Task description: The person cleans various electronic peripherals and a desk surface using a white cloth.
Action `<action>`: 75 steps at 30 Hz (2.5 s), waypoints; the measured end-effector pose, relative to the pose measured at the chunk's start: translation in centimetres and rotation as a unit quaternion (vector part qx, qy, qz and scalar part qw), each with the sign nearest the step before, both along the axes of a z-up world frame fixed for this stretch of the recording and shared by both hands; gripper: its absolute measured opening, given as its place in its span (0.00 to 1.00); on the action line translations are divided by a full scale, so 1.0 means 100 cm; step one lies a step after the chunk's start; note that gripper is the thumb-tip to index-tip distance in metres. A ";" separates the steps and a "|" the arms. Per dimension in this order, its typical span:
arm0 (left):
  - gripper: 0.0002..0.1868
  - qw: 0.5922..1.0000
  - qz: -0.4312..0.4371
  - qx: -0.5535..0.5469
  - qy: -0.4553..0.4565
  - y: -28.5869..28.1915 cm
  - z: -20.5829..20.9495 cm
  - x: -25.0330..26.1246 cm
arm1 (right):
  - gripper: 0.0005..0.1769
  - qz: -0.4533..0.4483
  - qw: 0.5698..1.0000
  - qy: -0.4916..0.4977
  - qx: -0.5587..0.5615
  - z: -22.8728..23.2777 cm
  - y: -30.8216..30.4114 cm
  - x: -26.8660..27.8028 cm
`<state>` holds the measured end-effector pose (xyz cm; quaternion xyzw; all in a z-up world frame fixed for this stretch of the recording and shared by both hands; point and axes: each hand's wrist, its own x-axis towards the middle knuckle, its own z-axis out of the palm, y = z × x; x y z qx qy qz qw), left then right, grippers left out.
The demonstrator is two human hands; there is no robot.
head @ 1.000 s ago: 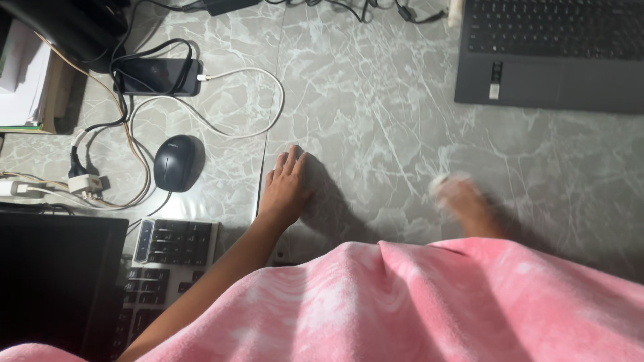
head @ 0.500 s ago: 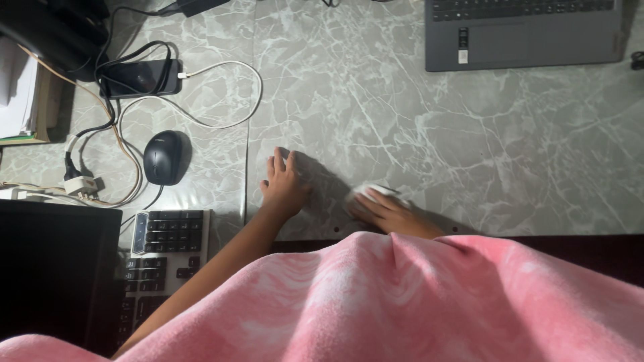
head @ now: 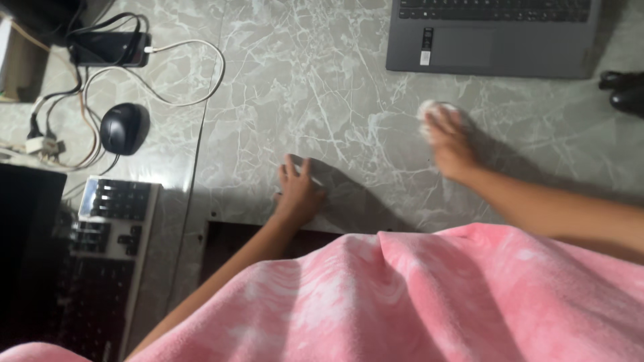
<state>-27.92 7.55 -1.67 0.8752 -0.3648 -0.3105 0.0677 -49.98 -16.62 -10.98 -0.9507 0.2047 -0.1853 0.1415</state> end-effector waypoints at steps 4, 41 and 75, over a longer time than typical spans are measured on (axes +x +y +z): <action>0.37 0.999 -0.015 -0.028 0.016 -0.015 -0.005 -0.038 | 0.19 0.170 0.968 -0.101 0.152 0.014 0.037 0.041; 0.18 0.982 0.076 -0.170 0.021 -0.013 -0.009 -0.023 | 0.27 0.015 0.997 0.046 0.067 0.005 -0.039 0.054; 0.24 0.993 -0.047 -0.101 -0.038 -0.076 0.027 0.188 | 0.27 0.006 0.988 0.030 0.153 0.050 0.050 0.218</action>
